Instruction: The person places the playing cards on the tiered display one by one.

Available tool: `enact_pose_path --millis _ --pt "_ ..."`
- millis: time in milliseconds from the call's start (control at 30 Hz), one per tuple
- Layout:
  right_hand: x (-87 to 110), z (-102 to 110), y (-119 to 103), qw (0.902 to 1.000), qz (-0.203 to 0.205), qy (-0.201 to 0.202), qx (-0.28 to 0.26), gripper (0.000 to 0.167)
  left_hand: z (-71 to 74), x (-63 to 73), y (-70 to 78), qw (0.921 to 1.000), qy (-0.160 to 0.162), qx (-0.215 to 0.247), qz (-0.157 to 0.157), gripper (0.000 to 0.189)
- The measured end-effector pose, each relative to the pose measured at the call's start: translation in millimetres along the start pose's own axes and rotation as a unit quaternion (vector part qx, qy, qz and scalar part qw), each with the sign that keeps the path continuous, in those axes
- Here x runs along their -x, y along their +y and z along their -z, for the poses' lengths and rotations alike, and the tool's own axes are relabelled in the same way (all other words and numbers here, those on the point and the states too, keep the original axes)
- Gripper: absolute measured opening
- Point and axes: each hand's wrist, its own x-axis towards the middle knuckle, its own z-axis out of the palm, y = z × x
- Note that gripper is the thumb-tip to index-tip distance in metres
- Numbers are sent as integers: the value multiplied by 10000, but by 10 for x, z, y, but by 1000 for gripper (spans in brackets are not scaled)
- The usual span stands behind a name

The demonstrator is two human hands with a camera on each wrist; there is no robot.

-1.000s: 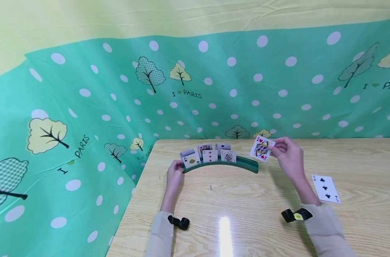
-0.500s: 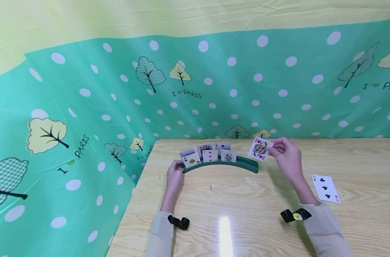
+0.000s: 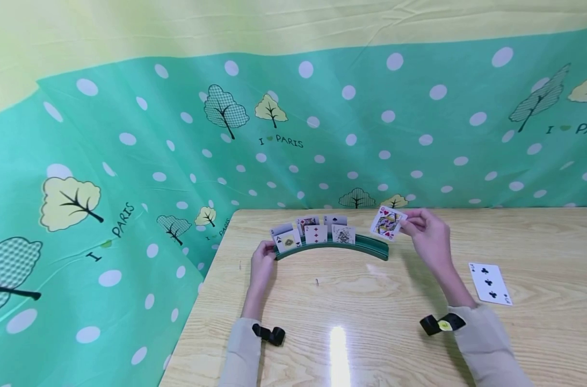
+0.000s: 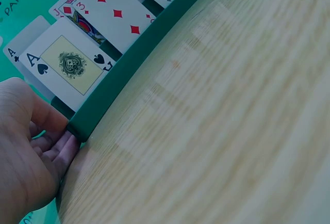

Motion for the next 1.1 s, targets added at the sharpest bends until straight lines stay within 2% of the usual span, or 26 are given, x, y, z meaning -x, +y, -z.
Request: enact_pose_path --millis 267,800,1100 --pt "-11 -56 30 9999 -10 -93 -68 20 14 -11 -28 9999 -63 111 0 37" --pt "16 -168 72 9994 -215 -200 177 18 4 -9 -20 10000 -39 74 38 38" --pt "43 -193 68 9997 -107 -132 174 18 -1 -10 -14 9999 -39 95 56 38"
